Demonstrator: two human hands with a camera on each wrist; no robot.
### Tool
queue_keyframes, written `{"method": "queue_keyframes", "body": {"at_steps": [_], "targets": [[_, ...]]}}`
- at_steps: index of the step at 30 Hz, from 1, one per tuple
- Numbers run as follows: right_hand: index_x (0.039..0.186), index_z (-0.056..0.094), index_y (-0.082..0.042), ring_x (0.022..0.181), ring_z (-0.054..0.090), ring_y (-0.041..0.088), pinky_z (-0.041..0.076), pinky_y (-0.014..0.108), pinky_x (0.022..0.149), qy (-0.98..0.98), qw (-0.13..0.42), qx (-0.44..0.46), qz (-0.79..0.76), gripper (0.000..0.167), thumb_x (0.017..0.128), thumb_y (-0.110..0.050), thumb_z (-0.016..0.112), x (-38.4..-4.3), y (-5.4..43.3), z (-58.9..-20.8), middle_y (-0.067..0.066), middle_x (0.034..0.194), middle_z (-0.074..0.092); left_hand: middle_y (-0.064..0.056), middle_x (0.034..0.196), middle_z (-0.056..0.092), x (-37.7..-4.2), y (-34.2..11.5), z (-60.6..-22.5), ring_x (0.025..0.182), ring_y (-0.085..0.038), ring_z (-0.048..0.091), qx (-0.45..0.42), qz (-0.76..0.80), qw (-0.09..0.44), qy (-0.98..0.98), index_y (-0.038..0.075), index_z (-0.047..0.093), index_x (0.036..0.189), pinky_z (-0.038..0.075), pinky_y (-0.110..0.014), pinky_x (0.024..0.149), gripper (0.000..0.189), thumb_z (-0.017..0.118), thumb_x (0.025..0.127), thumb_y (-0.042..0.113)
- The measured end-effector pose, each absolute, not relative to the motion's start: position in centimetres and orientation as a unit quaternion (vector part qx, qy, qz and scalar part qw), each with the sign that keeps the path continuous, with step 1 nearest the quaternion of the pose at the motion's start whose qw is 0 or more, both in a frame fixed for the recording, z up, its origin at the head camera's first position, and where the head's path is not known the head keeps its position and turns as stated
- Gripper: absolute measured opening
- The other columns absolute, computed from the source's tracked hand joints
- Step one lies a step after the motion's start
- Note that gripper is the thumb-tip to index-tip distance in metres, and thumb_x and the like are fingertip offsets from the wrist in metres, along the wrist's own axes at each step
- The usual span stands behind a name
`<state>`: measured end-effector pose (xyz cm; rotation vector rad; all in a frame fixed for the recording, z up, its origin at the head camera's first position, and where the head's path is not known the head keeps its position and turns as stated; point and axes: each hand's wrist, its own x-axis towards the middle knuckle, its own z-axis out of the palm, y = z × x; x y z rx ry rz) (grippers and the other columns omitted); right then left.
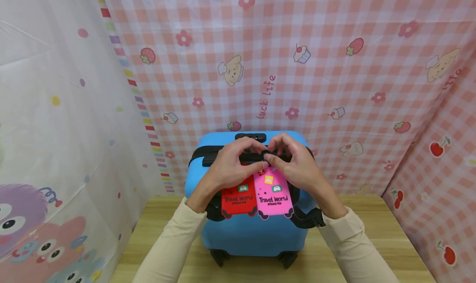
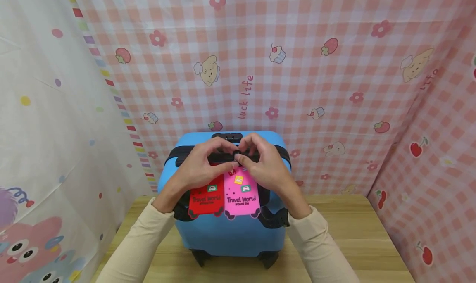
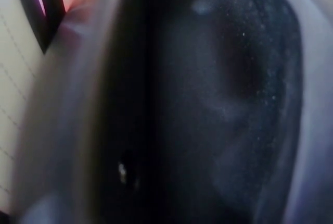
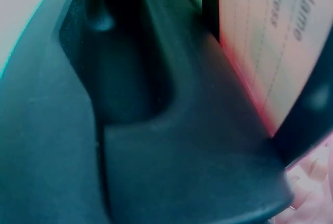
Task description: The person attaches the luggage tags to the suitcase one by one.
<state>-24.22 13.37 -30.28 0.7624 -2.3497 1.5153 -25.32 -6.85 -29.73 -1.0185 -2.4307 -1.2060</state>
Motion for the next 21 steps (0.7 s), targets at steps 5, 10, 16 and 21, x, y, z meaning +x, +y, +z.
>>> {"method": "queue_keyframes", "body": {"at_steps": [5,10,16,21], "targets": [[0.103,0.06,-0.008,0.07,0.049,0.024,0.041,0.026,0.059,-0.8,0.121,0.245,0.534,0.014,0.094,-0.013,0.069,-24.14,13.31,-30.23,0.009,0.084,0.053,0.003,0.107,0.065,-25.15,-6.81,-29.58,0.101,-0.01,0.057,-0.33,-0.426,0.111,-0.835,0.015,0.07,0.115,0.048,-0.035,0.096,0.028,0.075,0.088,0.022],[0.103,0.063,-0.007,0.069,0.05,0.023,0.042,0.025,0.058,-0.794,0.119,0.232,0.548,0.013,0.093,-0.012,0.069,-24.14,13.28,-30.25,0.009,0.083,0.056,0.004,0.105,0.066,-25.06,-6.72,-29.51,0.099,-0.01,0.058,-0.316,-0.442,0.102,-0.833,0.015,0.07,0.114,0.049,-0.034,0.094,0.027,0.075,0.089,0.023],[0.102,0.065,-0.006,0.068,0.05,0.023,0.042,0.025,0.058,-0.793,0.119,0.228,0.552,0.013,0.093,-0.012,0.07,-24.15,13.33,-30.27,0.01,0.082,0.057,0.005,0.102,0.067,-25.09,-6.7,-29.56,0.097,-0.009,0.059,-0.312,-0.448,0.099,-0.832,0.016,0.069,0.112,0.05,-0.034,0.092,0.024,0.074,0.09,0.023],[0.101,0.067,-0.006,0.065,0.051,0.021,0.043,0.025,0.056,-0.791,0.113,0.231,0.555,0.011,0.093,-0.012,0.07,-24.17,13.43,-30.37,0.01,0.079,0.058,0.005,0.102,0.067,-24.99,-6.62,-29.54,0.097,-0.009,0.059,-0.308,-0.451,0.099,-0.832,0.017,0.069,0.11,0.05,-0.035,0.091,0.021,0.073,0.091,0.023]]}}
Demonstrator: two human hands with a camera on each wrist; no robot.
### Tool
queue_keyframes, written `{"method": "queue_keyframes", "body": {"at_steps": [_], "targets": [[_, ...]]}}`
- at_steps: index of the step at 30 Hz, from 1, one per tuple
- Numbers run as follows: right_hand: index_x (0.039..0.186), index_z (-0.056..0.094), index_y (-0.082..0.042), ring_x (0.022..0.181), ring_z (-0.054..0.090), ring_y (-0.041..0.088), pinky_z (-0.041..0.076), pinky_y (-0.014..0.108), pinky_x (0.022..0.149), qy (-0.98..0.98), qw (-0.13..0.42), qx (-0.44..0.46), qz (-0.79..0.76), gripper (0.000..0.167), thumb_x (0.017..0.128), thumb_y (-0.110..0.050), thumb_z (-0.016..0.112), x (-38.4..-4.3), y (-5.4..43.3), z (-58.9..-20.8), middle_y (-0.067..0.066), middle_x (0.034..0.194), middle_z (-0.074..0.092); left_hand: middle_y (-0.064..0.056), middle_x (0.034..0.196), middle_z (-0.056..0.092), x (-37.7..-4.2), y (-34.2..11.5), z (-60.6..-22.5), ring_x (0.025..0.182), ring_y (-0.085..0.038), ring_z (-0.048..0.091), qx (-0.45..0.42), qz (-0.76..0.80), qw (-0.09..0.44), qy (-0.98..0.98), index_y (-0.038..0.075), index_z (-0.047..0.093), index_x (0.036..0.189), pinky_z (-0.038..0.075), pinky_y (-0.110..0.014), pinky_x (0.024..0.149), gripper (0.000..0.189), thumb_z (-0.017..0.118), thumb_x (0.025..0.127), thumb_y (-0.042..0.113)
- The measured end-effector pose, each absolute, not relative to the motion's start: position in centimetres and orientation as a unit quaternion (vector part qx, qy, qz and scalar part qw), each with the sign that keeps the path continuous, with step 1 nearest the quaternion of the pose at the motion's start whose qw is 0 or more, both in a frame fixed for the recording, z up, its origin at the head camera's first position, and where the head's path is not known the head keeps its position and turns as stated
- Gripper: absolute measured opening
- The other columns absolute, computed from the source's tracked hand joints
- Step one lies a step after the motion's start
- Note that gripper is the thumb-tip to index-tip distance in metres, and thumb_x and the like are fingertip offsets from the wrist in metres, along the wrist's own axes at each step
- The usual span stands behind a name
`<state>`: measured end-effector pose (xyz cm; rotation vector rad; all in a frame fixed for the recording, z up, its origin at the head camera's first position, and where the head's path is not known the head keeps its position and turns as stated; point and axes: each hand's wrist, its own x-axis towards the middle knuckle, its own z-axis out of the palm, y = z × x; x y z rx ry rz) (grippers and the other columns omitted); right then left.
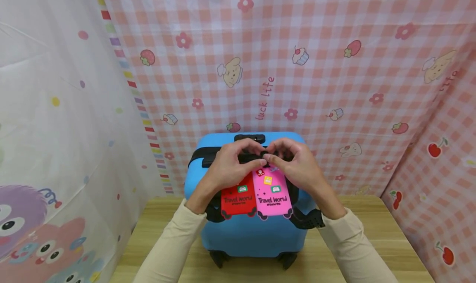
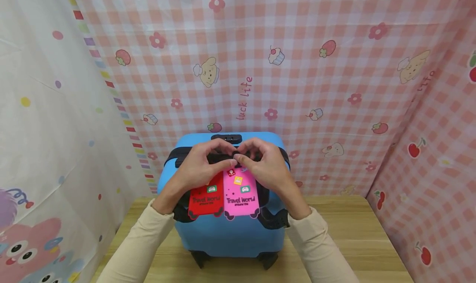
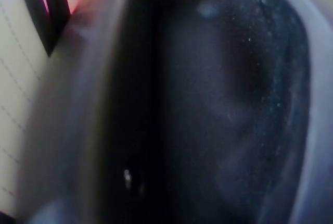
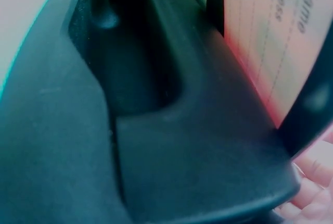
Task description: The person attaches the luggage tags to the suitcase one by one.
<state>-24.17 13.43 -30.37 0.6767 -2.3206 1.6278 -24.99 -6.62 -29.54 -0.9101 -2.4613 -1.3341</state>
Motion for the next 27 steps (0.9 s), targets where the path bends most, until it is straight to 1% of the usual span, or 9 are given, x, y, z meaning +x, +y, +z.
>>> {"method": "queue_keyframes", "body": {"at_steps": [7,15,27], "targets": [[0.1,0.068,-0.002,0.061,0.051,0.018,0.043,0.024,0.054,-0.778,0.12,0.249,0.564,0.009,0.092,-0.005,0.069,-24.21,13.45,-30.53,0.011,0.077,0.06,0.007,0.099,0.068,-24.96,-6.6,-29.66,0.096,-0.007,0.06,-0.299,-0.455,0.101,-0.833,0.019,0.07,0.106,0.05,-0.034,0.09,0.015,0.072,0.092,0.024],[0.102,0.068,-0.003,0.065,0.05,0.019,0.043,0.024,0.056,-0.788,0.12,0.249,0.551,0.014,0.089,-0.005,0.071,-24.13,13.53,-30.44,0.009,0.081,0.059,0.006,0.097,0.069,-25.07,-6.61,-29.63,0.092,-0.008,0.062,-0.303,-0.464,0.103,-0.826,0.017,0.07,0.104,0.052,-0.032,0.085,0.013,0.071,0.092,0.021],[0.101,0.068,-0.004,0.065,0.05,0.02,0.042,0.024,0.056,-0.787,0.122,0.243,0.554,0.013,0.089,-0.005,0.072,-24.07,13.47,-30.39,0.009,0.081,0.059,0.004,0.098,0.068,-25.29,-6.87,-29.66,0.093,-0.01,0.061,-0.314,-0.467,0.091,-0.822,0.016,0.071,0.107,0.05,-0.033,0.09,0.015,0.071,0.092,0.018]]}}
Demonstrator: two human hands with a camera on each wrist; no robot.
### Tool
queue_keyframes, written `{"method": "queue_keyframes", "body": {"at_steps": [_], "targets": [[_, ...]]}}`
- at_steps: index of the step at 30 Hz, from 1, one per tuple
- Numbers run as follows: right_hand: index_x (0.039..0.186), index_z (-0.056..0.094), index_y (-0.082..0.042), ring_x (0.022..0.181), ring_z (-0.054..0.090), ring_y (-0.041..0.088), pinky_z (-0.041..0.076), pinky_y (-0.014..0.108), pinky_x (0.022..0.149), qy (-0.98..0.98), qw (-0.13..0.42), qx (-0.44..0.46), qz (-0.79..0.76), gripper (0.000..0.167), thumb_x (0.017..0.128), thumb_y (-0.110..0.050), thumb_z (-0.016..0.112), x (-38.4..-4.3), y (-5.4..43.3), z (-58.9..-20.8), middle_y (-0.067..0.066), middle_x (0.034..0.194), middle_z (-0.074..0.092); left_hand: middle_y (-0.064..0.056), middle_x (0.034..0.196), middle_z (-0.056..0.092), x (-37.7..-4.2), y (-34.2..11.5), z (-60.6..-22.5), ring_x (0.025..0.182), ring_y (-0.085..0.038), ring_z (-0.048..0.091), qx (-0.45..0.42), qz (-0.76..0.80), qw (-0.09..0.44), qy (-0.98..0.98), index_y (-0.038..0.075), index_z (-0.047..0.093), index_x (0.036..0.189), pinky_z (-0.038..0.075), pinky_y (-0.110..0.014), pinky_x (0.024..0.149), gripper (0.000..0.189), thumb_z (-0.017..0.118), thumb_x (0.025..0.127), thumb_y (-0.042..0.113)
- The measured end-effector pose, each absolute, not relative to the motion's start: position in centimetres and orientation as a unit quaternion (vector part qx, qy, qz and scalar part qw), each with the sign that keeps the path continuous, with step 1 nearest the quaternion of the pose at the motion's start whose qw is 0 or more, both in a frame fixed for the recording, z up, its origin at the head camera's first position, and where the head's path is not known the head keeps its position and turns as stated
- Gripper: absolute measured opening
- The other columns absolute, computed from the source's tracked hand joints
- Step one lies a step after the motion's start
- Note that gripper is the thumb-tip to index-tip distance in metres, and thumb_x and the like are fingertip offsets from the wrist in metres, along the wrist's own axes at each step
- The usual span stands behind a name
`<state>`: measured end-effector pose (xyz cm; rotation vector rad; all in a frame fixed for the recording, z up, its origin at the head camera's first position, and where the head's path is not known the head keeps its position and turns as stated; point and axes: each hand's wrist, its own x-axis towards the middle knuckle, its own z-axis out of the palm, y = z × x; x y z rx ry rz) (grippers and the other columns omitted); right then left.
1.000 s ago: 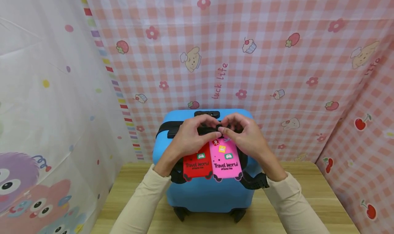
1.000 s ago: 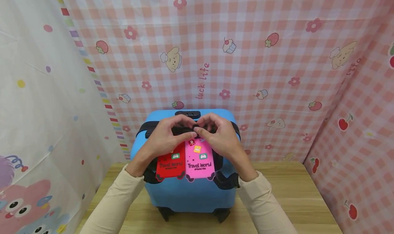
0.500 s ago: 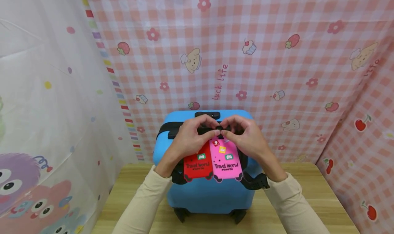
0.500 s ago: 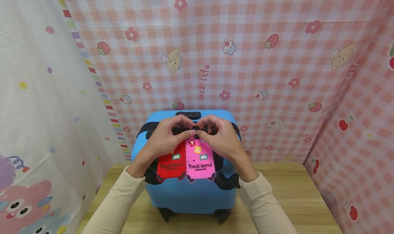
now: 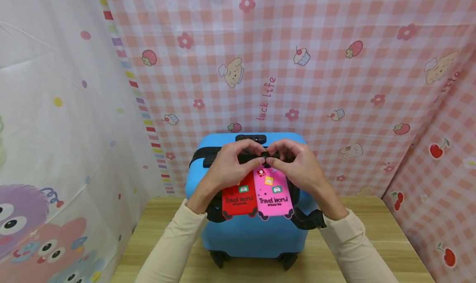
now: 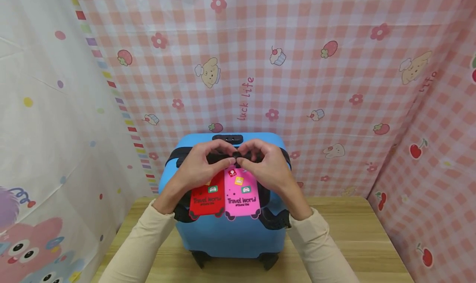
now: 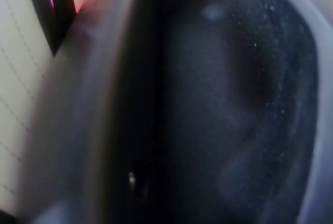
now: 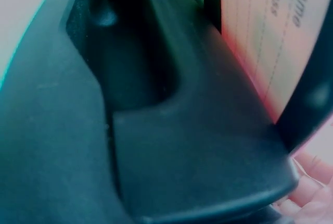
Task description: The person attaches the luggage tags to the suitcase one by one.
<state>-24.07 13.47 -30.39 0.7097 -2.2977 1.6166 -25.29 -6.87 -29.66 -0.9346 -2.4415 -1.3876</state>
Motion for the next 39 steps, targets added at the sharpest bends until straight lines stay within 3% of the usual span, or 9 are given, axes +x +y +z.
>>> {"method": "queue_keyframes", "body": {"at_steps": [39], "targets": [[0.098,0.07,-0.004,0.062,0.052,0.019,0.044,0.025,0.054,-0.784,0.127,0.249,0.555,0.006,0.092,-0.006,0.069,-23.99,13.38,-30.44,0.011,0.076,0.061,0.009,0.093,0.07,-25.25,-6.53,-29.72,0.085,-0.008,0.062,-0.303,-0.454,0.115,-0.83,0.019,0.071,0.098,0.053,-0.032,0.08,0.005,0.068,0.095,0.02]]}}
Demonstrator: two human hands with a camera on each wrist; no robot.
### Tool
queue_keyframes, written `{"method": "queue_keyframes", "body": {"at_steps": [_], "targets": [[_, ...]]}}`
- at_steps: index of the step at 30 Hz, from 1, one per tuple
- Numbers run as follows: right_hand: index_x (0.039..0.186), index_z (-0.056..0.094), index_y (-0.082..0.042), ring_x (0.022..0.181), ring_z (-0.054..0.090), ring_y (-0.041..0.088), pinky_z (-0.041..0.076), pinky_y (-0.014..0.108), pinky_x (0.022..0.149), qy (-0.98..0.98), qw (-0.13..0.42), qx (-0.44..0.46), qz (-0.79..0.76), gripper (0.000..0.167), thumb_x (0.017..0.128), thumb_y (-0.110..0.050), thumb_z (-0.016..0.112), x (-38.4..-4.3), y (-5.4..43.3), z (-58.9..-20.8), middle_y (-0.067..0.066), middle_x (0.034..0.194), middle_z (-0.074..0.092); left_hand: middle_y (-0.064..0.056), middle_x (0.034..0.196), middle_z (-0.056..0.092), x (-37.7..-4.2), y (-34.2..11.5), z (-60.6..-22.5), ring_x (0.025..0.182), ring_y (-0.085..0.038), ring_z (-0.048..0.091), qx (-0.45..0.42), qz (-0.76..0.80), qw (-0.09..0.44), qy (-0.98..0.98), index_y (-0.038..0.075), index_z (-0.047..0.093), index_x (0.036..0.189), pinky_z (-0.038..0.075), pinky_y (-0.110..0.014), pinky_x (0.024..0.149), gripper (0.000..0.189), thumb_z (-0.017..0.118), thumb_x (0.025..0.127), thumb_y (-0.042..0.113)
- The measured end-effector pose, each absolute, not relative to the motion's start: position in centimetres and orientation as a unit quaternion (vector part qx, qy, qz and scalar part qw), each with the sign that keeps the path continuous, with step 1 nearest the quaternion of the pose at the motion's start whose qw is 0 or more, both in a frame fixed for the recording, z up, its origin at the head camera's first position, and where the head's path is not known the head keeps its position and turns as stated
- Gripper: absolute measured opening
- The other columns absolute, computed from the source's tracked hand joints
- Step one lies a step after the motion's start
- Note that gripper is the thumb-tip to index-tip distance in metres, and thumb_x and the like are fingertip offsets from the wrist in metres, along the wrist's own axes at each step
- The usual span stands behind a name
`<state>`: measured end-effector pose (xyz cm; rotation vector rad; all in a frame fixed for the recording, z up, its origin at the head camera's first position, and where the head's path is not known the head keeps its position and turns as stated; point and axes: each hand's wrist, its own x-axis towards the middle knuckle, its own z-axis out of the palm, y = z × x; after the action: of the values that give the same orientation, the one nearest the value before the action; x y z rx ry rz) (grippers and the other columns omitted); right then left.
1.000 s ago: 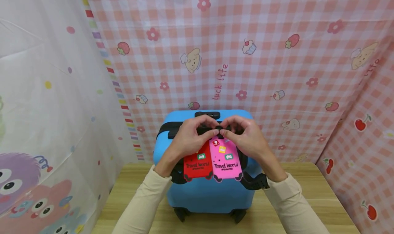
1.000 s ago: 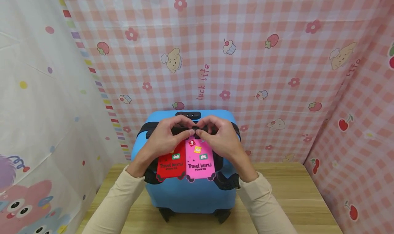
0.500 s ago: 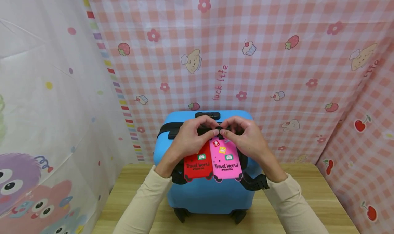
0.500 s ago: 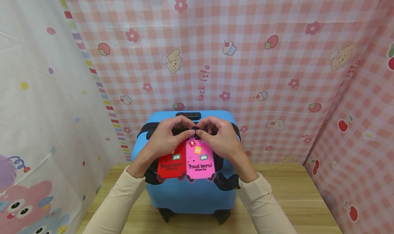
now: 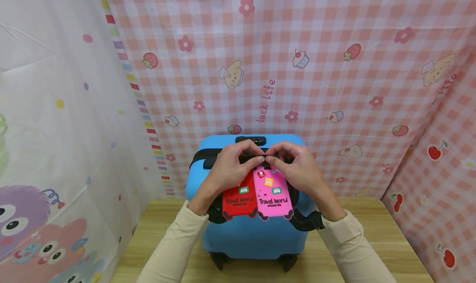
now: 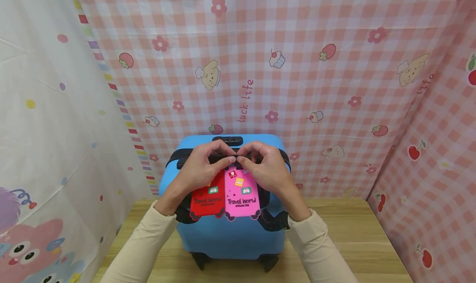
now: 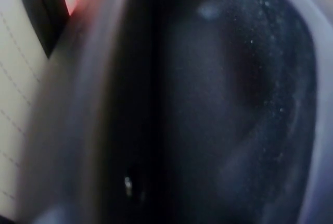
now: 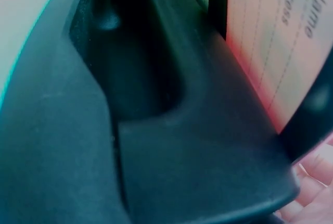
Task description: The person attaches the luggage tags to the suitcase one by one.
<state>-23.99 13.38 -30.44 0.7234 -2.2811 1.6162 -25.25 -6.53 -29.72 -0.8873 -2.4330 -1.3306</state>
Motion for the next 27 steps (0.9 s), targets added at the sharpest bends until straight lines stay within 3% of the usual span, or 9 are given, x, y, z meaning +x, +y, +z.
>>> {"method": "queue_keyframes", "body": {"at_steps": [14,27], "targets": [[0.095,0.07,-0.004,0.06,0.051,0.017,0.044,0.024,0.054,-0.777,0.137,0.256,0.558,0.004,0.091,-0.004,0.069,-24.04,13.35,-30.53,0.011,0.075,0.062,0.008,0.095,0.07,-25.24,-6.49,-29.73,0.083,-0.01,0.061,-0.302,-0.455,0.116,-0.83,0.02,0.071,0.096,0.052,-0.032,0.075,0.004,0.068,0.095,0.021],[0.096,0.071,-0.005,0.064,0.054,0.019,0.046,0.025,0.057,-0.782,0.137,0.25,0.554,0.005,0.093,-0.009,0.068,-23.89,13.36,-30.43,0.01,0.079,0.064,0.007,0.097,0.072,-25.15,-6.65,-29.66,0.086,-0.01,0.063,-0.305,-0.475,0.113,-0.818,0.018,0.074,0.1,0.054,-0.031,0.079,0.008,0.069,0.094,0.021]]}}
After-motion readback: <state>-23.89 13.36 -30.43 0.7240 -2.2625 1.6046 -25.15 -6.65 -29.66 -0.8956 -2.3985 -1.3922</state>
